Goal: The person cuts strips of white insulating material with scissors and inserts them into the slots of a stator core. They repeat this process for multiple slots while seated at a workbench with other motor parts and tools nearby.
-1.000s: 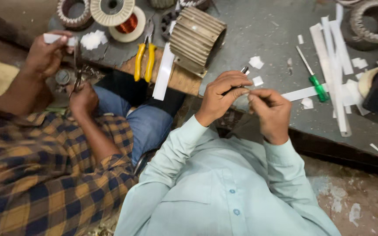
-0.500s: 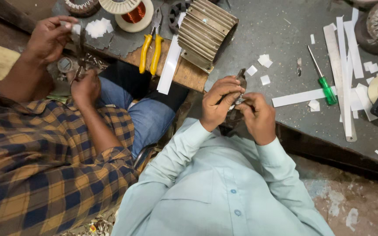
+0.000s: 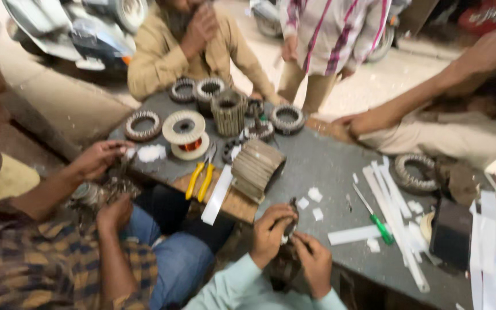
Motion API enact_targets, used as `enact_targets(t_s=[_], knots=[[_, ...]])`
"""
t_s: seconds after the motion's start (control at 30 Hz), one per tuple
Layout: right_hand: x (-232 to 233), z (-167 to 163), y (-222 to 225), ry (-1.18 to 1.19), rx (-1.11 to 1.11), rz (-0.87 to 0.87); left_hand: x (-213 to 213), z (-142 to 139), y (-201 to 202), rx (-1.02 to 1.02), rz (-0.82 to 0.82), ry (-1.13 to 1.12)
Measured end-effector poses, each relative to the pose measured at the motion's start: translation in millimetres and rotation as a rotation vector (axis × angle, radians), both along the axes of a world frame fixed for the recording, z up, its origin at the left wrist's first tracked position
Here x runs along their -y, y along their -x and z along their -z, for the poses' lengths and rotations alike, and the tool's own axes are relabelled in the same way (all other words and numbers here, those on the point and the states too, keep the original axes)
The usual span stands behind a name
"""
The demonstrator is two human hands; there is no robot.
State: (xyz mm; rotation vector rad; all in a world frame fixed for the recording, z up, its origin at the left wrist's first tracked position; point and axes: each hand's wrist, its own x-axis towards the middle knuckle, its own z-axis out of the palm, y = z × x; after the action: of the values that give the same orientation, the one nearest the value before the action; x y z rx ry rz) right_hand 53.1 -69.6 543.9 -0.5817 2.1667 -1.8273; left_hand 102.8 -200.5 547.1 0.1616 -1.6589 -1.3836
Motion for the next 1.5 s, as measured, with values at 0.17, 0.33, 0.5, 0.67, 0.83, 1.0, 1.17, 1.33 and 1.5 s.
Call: enact_targets(t_s=[0.17,0.33,0.5,0.67,0.83,1.0,1.17,1.33,1.5], knots=[[16,-12,7,0.036,-0.017,0.030,7,-5,6,-0.052,0.026,-0.036],[18,-5,6,-0.050,0.175,0.014,8,-9,7,-0.074,0.039,-0.054],[7,8,11,-0.071,-0.279,-0.099,8,-2,2,-0.021,0.039,-0.048],[-6,-8,62,-0.272,-0.554,0.060,7,-13,1,0.006,0.066,0.002],[20,-22,92,-0.416,-0.809,0.093,12,-47,17,0.100,0.064,0.108],[21,-24,87,-0.406,-0.789,0.113,12,-57,21,0.160,0.107,0.046],[20,-33,93,-0.417,-0.714,0.088,11,-52,26,0.162,0.108,0.073],[11,-47,107,-0.397,-0.605,0.116,6,-55,41,0.174,0.106,0.081],[3,-43,114,-0.322,-0.555,0.183,5,-49,38,0.241,0.117,0.057]])
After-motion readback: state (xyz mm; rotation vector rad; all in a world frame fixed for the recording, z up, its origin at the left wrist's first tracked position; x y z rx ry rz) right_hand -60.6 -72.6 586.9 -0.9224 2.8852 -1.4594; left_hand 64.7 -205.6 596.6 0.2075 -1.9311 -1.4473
